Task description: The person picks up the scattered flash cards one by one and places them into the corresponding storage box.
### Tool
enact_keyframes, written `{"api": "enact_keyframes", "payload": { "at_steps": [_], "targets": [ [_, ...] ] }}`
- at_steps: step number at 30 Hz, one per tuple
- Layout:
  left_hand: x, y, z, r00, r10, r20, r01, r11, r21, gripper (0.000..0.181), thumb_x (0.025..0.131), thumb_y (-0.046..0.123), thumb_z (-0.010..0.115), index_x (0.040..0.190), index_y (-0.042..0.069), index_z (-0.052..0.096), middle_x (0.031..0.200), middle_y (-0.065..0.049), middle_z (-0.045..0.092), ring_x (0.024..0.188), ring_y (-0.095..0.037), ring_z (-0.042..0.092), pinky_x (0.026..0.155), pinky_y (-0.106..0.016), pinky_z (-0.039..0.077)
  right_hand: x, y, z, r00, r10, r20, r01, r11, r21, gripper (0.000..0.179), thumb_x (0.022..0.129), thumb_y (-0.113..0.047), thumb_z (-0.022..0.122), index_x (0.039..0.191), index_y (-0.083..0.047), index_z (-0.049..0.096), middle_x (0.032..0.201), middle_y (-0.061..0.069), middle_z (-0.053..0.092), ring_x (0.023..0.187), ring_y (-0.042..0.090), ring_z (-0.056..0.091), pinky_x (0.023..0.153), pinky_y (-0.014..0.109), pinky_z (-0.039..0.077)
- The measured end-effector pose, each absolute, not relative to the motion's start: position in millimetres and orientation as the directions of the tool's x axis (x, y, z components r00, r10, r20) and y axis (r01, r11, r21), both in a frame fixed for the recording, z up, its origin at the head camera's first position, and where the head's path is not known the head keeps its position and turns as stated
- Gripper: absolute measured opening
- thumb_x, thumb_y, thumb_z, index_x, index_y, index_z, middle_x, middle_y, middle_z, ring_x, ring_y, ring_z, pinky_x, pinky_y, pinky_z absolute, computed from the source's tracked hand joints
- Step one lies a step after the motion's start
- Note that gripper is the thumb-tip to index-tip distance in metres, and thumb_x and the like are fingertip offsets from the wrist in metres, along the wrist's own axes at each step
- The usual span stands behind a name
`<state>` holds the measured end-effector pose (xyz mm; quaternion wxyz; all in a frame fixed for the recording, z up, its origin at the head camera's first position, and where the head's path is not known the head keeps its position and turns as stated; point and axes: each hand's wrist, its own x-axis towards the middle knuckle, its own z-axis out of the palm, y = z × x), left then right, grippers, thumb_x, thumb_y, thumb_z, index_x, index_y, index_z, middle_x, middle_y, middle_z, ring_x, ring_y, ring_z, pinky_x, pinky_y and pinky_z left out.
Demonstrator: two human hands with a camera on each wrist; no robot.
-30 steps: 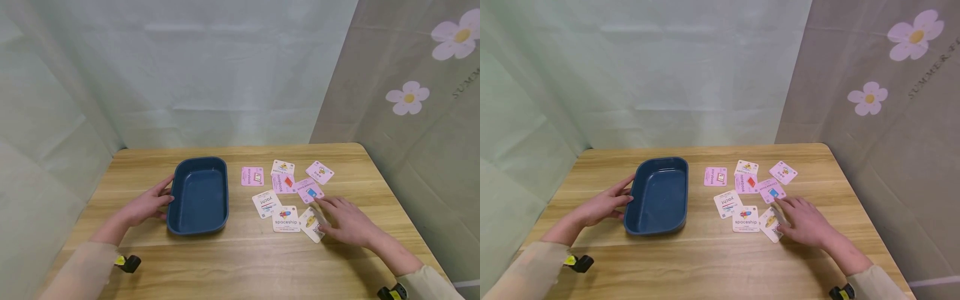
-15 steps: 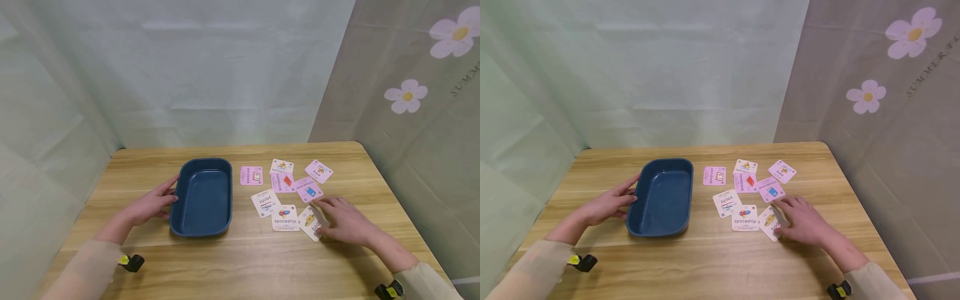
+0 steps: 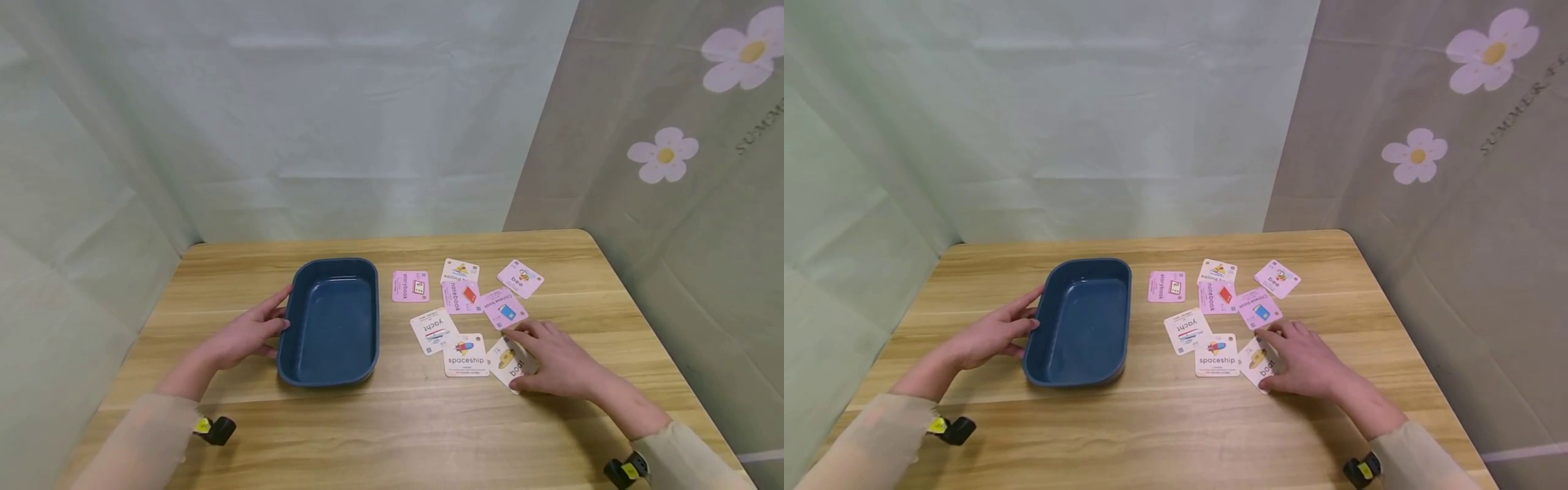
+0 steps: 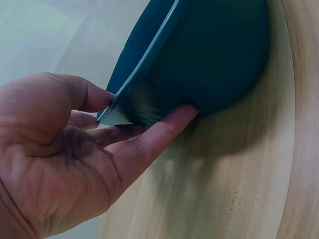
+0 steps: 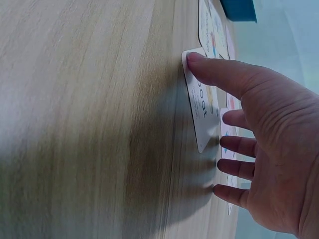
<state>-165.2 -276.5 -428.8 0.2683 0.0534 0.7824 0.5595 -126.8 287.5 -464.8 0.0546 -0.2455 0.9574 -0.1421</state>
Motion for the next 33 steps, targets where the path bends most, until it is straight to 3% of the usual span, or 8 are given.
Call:
{"api": "enact_keyframes", "payload": {
  "at_steps": [9, 19, 27, 33],
  "targets": [
    [-164.4, -281.3, -426.0, -0.853, 0.381, -0.358, -0.210, 0.377, 0.902, 0.077, 0.106, 0.012, 0.047, 0.166, 0.024, 0.000, 0.162, -0.035, 0.018, 0.132, -0.047, 0.046, 0.079, -0.046, 0.059, -126.9, 288.5, -463.5, -0.872, -0.487, -0.055, -0.452, 0.842, -0.295, 0.094, 0.072, -0.054, 0.088, 0.150, -0.014, 0.054, 0.138, 0.002, 0.051, 0.119, 0.024, 0.046, 0.097, 0.051, 0.042],
    [-164.8, -282.9, -428.6, -0.836, 0.390, -0.387, -0.254, 0.350, 0.902, 0.077, 0.108, 0.016, 0.047, 0.166, 0.030, -0.002, 0.164, -0.035, 0.005, 0.141, -0.051, 0.033, 0.083, -0.048, 0.058, -129.2, 286.6, -460.4, -0.877, -0.472, -0.090, -0.426, 0.849, -0.312, 0.089, 0.070, -0.051, 0.091, 0.144, -0.014, 0.058, 0.142, 0.008, 0.051, 0.124, 0.030, 0.046, 0.100, 0.054, 0.042],
    [-165.0, -283.5, -428.4, -0.826, 0.396, -0.400, -0.276, 0.334, 0.901, 0.077, 0.109, 0.016, 0.046, 0.165, 0.032, -0.003, 0.164, -0.034, 0.002, 0.144, -0.052, 0.028, 0.083, -0.048, 0.057, -133.7, 281.2, -456.8, -0.889, -0.448, -0.096, -0.399, 0.859, -0.321, 0.079, 0.064, -0.047, 0.095, 0.127, -0.011, 0.063, 0.131, 0.008, 0.056, 0.116, 0.029, 0.050, 0.094, 0.050, 0.044],
    [-165.2, -282.9, -428.8, -0.823, 0.396, -0.407, -0.287, 0.328, 0.900, 0.076, 0.109, 0.016, 0.046, 0.165, 0.033, -0.003, 0.165, -0.033, 0.000, 0.144, -0.051, 0.026, 0.083, -0.048, 0.057, -136.8, 279.5, -455.8, -0.912, -0.392, -0.122, -0.320, 0.865, -0.387, 0.074, 0.067, -0.038, 0.096, 0.124, -0.007, 0.060, 0.125, 0.009, 0.058, 0.114, 0.029, 0.050, 0.095, 0.051, 0.044]
  ]
}}
